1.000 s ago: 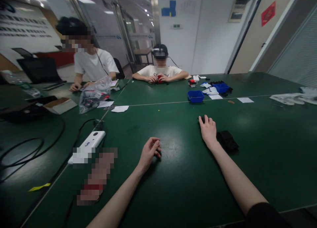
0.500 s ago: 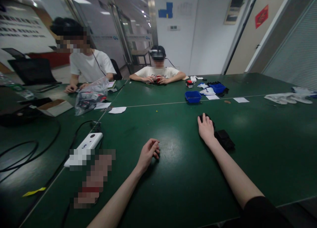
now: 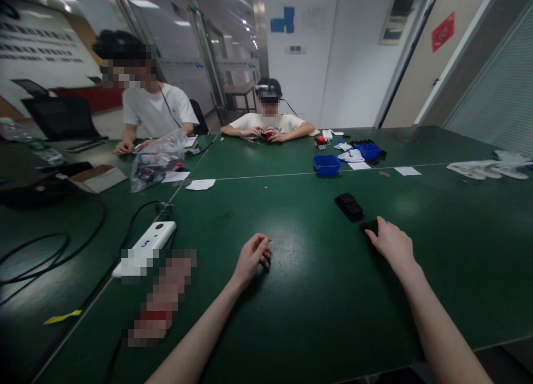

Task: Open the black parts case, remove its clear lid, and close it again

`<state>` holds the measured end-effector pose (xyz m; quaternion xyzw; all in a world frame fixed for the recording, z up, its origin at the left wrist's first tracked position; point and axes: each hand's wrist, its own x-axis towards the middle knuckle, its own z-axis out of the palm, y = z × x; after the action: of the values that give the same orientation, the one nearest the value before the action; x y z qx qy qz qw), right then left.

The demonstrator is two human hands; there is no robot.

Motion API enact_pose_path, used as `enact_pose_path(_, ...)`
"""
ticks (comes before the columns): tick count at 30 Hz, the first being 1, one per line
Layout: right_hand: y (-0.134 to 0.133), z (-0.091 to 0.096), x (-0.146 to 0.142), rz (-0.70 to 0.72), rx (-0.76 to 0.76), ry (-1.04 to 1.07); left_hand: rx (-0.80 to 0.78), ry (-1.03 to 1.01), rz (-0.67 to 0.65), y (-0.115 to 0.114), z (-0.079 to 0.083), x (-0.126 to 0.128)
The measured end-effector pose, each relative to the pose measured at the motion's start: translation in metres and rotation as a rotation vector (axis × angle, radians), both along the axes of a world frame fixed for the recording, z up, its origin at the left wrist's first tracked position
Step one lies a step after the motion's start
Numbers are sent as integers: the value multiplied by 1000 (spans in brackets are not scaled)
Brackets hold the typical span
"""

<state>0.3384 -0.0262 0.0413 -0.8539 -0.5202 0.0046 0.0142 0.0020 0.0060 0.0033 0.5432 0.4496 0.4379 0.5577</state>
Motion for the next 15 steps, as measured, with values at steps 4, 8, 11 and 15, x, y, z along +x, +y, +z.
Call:
enact_pose_path(4, 0, 11, -7, 11, 110, 33, -3, 4, -4, 0, 1, 0)
enact_pose_path(8, 3, 24, -26, 107, 217, 214, 5, 11, -7, 0, 1, 0)
enact_pose_path(11, 8, 26, -51, 252, 194, 535, 13, 18, -11, 0, 0, -1)
enact_pose_path(15, 12, 8, -99, 399, 154, 1125, 14, 19, -14, 0, -1, 0)
